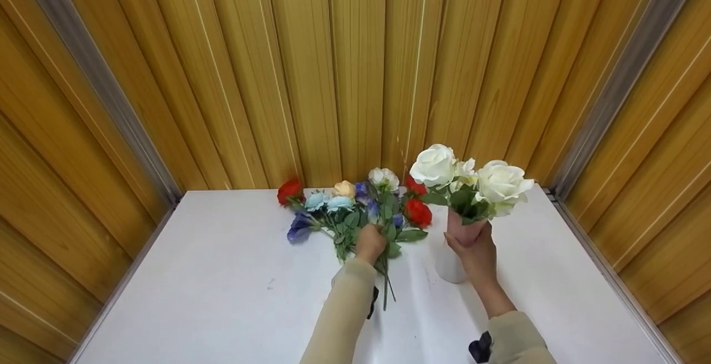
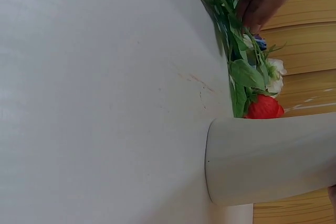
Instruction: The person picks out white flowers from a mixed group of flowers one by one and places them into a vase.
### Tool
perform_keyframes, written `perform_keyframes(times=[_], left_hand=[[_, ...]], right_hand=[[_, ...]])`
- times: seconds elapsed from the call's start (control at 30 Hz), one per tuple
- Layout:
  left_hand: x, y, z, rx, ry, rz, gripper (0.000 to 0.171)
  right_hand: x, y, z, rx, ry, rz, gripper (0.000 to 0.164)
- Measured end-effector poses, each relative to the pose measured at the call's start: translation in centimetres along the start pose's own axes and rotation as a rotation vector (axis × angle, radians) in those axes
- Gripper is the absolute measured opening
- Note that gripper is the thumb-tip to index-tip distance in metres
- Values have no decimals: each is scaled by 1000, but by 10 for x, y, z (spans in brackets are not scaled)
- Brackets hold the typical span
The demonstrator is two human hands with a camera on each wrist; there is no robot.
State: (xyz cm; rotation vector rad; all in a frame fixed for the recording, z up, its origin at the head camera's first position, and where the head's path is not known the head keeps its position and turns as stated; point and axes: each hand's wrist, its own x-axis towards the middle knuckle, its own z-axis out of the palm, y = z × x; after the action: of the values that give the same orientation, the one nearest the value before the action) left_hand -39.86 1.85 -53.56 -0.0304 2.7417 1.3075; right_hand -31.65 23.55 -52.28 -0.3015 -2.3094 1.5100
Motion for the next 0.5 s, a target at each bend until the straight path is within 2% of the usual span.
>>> perform_keyframes(times=[0.1,0.23,0.33,0.5], left_hand=[[0,-6,4,18,37,0,36],[0,-11,4,-28,65,31,39],[1,-10,1,-107,41,18,43],[3,2,-12,-240,-29,-59,45]], right_hand=[[-2,1,2,0,-17,5,91],[-3,2,3,-2,-11,-15,90],[-2,2,3,-9,-9,-22,89],[-1,3,0,1,1,-25,89]])
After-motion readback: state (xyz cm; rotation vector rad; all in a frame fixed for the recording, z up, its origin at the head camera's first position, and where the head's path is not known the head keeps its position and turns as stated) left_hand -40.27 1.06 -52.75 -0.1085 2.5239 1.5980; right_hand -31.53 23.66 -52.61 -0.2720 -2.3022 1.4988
